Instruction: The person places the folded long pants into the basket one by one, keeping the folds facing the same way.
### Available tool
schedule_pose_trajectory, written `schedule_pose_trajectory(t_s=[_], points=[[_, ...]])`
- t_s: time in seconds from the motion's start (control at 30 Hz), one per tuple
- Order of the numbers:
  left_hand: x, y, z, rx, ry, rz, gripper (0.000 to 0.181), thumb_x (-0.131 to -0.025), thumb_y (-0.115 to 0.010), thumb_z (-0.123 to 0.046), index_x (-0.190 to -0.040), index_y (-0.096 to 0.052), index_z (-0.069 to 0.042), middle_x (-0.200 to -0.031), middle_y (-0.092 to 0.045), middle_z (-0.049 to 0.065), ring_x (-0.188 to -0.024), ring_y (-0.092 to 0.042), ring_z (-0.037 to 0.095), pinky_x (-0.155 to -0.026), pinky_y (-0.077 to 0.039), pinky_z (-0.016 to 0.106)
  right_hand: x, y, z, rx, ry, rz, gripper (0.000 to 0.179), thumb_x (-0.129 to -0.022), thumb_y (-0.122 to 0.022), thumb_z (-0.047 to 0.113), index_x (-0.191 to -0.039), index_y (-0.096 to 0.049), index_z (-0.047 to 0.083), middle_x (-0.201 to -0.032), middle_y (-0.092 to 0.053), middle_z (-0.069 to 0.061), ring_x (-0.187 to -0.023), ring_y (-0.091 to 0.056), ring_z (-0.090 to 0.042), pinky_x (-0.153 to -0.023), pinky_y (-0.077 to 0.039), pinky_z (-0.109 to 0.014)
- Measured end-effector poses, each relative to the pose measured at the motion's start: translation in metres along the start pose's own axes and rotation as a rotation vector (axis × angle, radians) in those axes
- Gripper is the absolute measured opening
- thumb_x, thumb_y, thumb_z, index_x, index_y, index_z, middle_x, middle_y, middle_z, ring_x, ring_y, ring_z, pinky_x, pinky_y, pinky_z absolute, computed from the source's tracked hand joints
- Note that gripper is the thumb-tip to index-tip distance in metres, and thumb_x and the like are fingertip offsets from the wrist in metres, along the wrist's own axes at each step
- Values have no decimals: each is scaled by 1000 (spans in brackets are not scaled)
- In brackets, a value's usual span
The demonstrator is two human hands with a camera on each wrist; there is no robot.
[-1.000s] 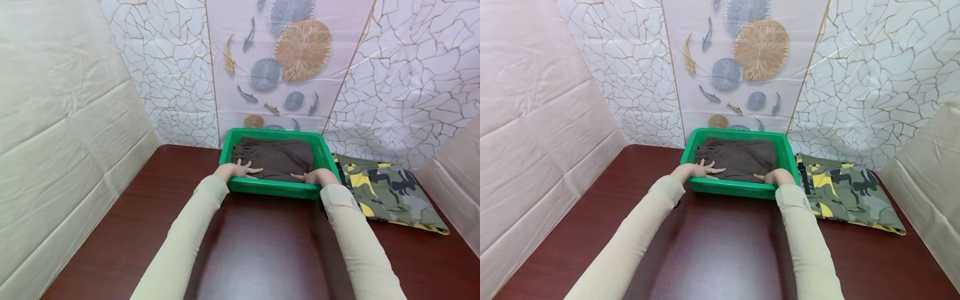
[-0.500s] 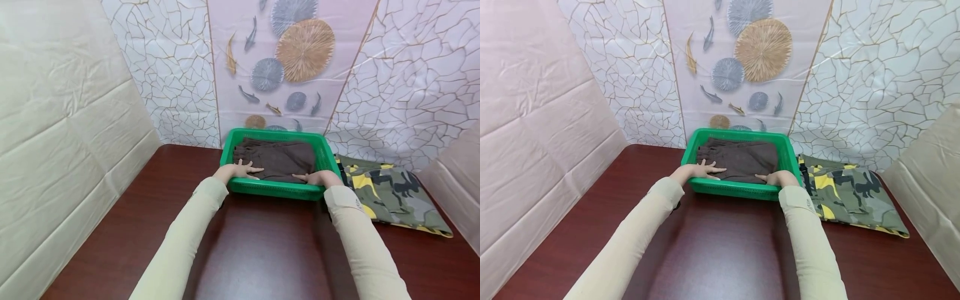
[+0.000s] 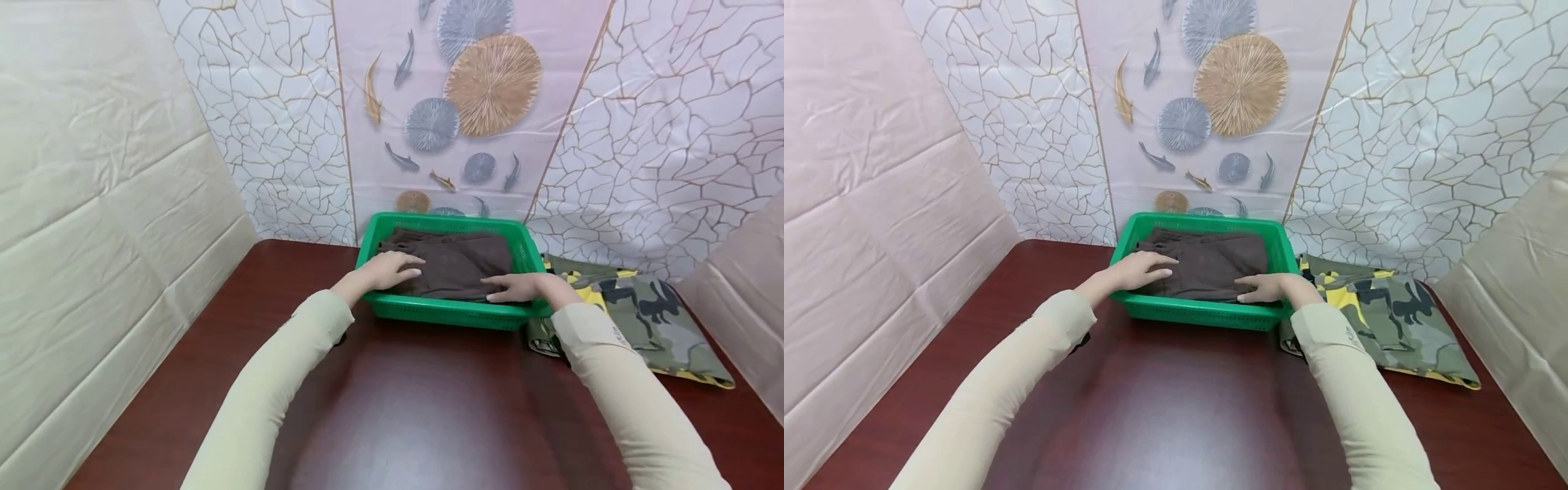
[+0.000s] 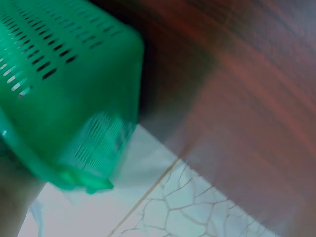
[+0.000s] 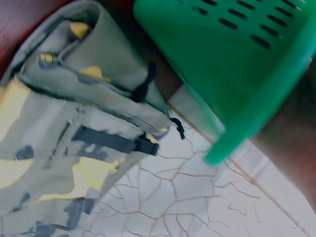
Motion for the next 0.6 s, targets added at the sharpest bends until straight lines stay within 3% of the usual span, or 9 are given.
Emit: schedule_pose_trajectory(t_s=[0.1,0.3,0.43,0.6], points=[[8,5,0,-76,20,-86,48,-100,-45,-35,-145,-40,-18,-148,-41,9,-137,-37,27,-112,-33,45,11,2,0,-29,58,-80,59,-102,-40,29,-148,-22,-3,-148,-21,-34,-136,-19,-52,-107,-26,-62],[22,5,8,-191,116,-192,60,-99,-44,-41,-152,-21,-24,-156,-18,13,-146,-9,36,-117,-14,53,27,-2,-7,-55,132,-258,50,-102,-41,22,-144,-32,-4,-138,-40,-34,-128,-37,-49,-99,-36,-61],[25,2,16,-159,159,-256,61,-99,-42,-44,-152,-21,-21,-158,-15,11,-147,1,35,-119,-5,52,34,-6,-11,-48,171,-354,46,-101,-44,20,-141,-39,-3,-134,-47,-31,-123,-44,-47,-96,-40,-60],[25,-5,23,-111,172,-246,63,-99,-41,-44,-152,-19,-19,-158,-19,10,-147,0,34,-120,-6,49,40,-10,-15,-61,202,-434,42,-101,-44,18,-138,-44,-2,-132,-51,-29,-119,-49,-44,-92,-44,-56]])
Point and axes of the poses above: each hand's wrist, its own x-axis away from the middle knuckle, its own y-axis out of the back of the hand, z = x × y, the point moved 2 cm from there along -x, towards the middle knuckle
